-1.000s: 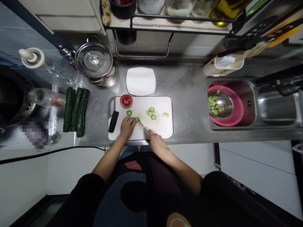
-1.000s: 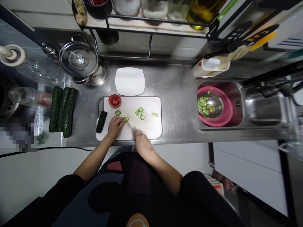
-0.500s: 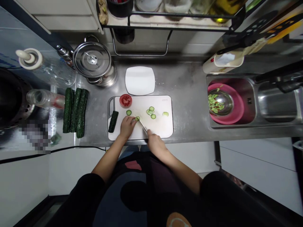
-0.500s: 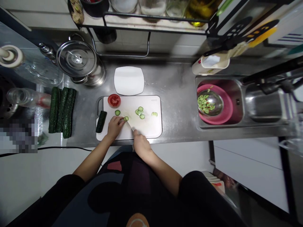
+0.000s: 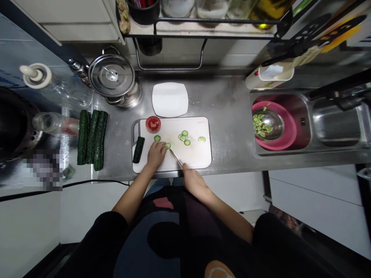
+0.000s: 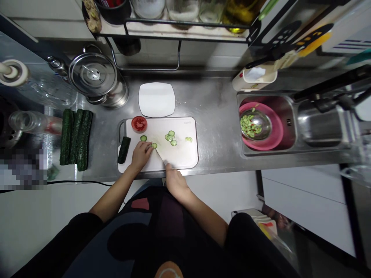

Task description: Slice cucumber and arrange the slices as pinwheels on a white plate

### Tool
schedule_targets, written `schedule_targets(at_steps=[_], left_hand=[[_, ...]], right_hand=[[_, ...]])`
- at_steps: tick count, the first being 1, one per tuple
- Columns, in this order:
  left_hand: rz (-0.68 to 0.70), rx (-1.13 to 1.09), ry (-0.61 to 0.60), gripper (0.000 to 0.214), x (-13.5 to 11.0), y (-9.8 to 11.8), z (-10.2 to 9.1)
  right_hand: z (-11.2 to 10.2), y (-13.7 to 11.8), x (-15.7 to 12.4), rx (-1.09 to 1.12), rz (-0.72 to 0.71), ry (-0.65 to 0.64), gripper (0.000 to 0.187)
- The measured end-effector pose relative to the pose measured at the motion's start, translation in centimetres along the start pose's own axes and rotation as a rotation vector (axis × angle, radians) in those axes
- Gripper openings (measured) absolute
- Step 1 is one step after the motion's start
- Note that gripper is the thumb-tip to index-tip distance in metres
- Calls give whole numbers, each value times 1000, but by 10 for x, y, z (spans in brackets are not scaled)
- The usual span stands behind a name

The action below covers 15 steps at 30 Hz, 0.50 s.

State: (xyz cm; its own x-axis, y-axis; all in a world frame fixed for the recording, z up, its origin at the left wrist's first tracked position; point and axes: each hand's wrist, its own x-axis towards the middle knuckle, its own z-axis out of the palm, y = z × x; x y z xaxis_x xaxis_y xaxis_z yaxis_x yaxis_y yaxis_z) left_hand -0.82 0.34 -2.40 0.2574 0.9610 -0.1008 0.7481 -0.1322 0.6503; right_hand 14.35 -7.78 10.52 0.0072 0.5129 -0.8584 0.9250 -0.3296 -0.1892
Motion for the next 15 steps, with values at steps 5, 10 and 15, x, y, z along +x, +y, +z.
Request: schedule_targets(at_steps=[5, 10, 15], left_hand=[[-58, 38, -11, 9, 8, 10, 3], [-94, -34, -99, 7, 13, 20, -2], [-218, -52, -39, 5, 27, 18, -23]], right_hand=[[0, 17, -10, -7, 27, -15, 49], [-5, 25, -8, 2, 88, 20, 49], [-7, 29, 0, -4, 72, 54, 48]])
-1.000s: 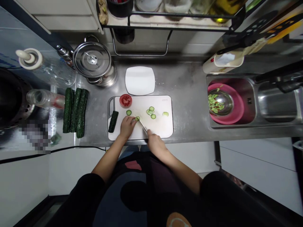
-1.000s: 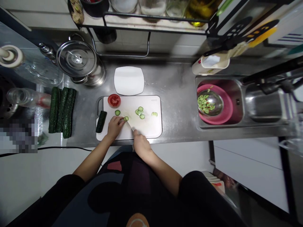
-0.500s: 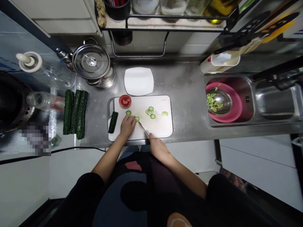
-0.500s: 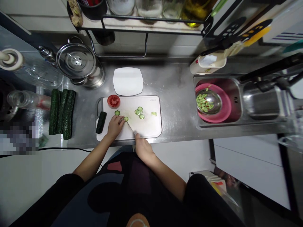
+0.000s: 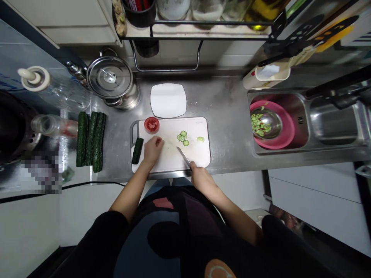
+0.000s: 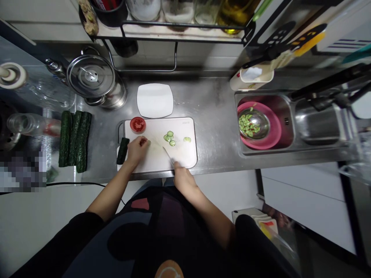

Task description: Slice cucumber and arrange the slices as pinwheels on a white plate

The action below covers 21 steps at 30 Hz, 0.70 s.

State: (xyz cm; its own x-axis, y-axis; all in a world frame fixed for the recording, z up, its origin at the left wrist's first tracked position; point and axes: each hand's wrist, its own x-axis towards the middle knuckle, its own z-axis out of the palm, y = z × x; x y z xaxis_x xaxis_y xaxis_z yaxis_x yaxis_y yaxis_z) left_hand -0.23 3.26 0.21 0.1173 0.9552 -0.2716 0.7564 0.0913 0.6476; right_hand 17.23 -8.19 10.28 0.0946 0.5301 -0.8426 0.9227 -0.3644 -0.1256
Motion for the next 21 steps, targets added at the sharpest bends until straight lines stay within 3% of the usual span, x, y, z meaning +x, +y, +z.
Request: schedule_targets(at_steps=[5, 9, 11, 13, 17, 21], left_hand=[[81, 114, 62, 13, 18, -13, -16], [150, 120, 103, 15, 25, -8, -8], [183, 81, 83, 14, 30, 6, 3], [186, 67, -22, 13, 37, 27, 15], [55, 126, -212, 21, 49, 67, 37], [-39, 149, -238, 11, 50, 88, 45]], right_hand=[[2, 1, 5, 6, -26, 14, 45], [0, 2, 5, 11, -33, 11, 44], [-1, 3, 6, 14, -27, 10, 45], [-1, 4, 7, 14, -22, 10, 46], [-2, 4, 6, 4, -27, 8, 46], [-5, 3, 5, 11, -16, -11, 45]])
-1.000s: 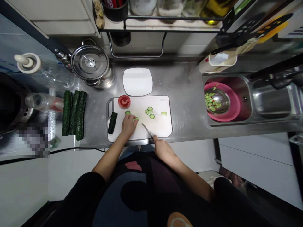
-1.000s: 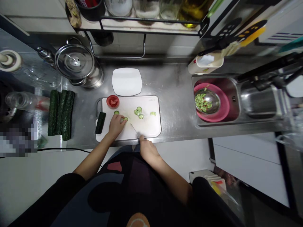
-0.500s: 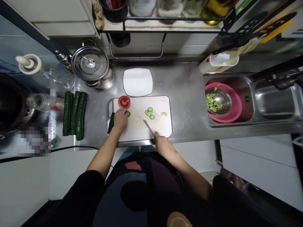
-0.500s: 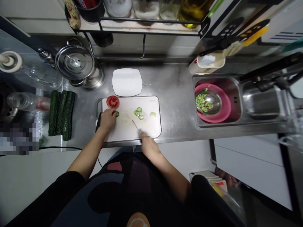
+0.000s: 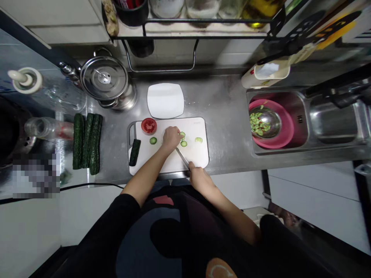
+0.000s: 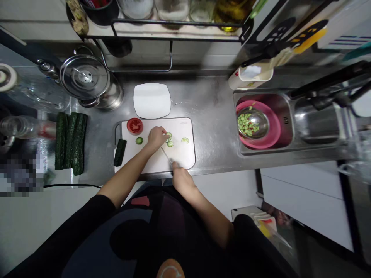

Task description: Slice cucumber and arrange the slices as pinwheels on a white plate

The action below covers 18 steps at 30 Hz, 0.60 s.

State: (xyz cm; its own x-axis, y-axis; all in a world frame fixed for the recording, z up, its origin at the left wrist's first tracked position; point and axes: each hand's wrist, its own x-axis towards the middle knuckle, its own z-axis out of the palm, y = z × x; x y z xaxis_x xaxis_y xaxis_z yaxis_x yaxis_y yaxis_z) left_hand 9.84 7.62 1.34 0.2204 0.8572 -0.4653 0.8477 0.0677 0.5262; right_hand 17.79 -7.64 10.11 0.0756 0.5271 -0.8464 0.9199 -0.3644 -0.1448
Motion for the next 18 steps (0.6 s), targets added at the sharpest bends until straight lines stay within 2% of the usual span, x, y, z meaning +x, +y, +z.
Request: schedule_targets(at_steps=[5, 9, 11, 14, 16, 18], left_hand=[[8, -165, -9, 4, -6, -2, -4], [-8, -310, 26, 9, -18, -27, -16], [9, -303, -9, 12, -25, -45, -24], [156, -167, -132, 18, -29, -66, -32], [298, -48, -234, 23, -26, -72, -34], [420, 46, -282, 25, -21, -74, -34]], right_hand=[[-1, 3, 1, 14, -6, -5, 43], [-3, 7, 3, 27, -7, 4, 44], [-4, 7, 3, 35, -6, 7, 45], [-6, 5, 4, 24, 5, 13, 45], [-8, 3, 5, 9, 9, 18, 44], [-9, 0, 5, -6, 9, 20, 42]])
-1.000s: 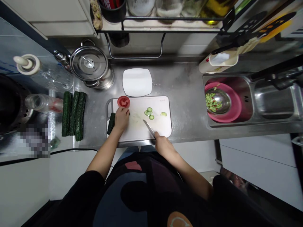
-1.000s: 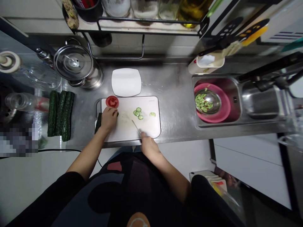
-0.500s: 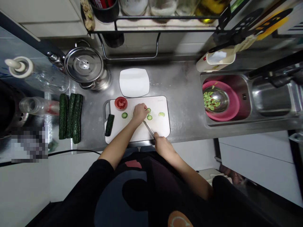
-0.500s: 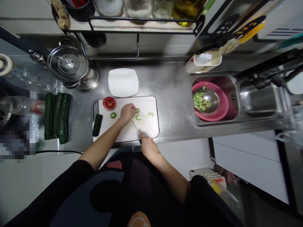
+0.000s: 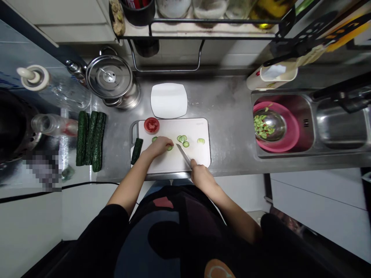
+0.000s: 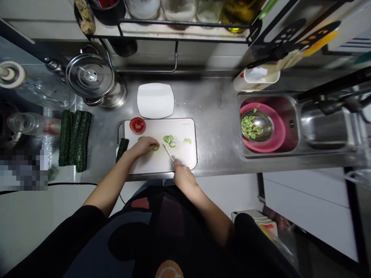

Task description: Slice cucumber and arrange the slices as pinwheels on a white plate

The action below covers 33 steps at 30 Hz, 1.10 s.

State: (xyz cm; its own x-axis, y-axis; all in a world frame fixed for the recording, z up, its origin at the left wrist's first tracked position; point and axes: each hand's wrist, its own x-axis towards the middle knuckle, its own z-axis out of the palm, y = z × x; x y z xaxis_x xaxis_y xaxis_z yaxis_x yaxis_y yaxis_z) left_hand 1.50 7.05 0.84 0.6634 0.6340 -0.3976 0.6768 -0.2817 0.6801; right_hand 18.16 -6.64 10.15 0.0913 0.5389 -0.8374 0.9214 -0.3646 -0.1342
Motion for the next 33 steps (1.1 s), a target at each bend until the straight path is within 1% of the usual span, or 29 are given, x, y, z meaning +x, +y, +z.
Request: schedule_targets(at_steps=[1, 3, 6, 9, 11, 13, 17, 23, 25, 28, 33], left_hand=[[35, 37, 11, 25, 1, -1, 1], [43, 82, 101, 23, 0, -1, 5], [-80, 97, 281, 24, -12, 0, 20], [-212, 101, 420, 28, -24, 1, 41], [-254, 103, 497, 28, -25, 3, 52], [-272, 106, 539, 24, -22, 5, 59], [-269, 104, 526, 13, -15, 8, 59], [-182, 94, 435, 17, -16, -2, 48], [-148, 92, 422, 18, -18, -5, 46], [-134, 65, 437, 17, -23, -7, 48], [-182, 29, 490, 16, -31, -9, 56]], right_hand=[[-1, -1, 0, -8, 0, 0, 42], [-1, -4, 0, -22, 0, 0, 42], [0, -6, 2, -30, -6, -2, 44], [2, -6, 5, -26, -14, 8, 44], [4, -6, 7, -23, -15, 15, 44], [4, -6, 8, -24, -13, 18, 44], [2, -7, 7, -35, -4, 12, 44], [2, -7, 7, -48, -13, 18, 44], [3, -8, 8, -48, -11, 17, 45], [5, -10, 8, -43, -9, 20, 45], [4, -20, 4, -49, -57, 33, 46]])
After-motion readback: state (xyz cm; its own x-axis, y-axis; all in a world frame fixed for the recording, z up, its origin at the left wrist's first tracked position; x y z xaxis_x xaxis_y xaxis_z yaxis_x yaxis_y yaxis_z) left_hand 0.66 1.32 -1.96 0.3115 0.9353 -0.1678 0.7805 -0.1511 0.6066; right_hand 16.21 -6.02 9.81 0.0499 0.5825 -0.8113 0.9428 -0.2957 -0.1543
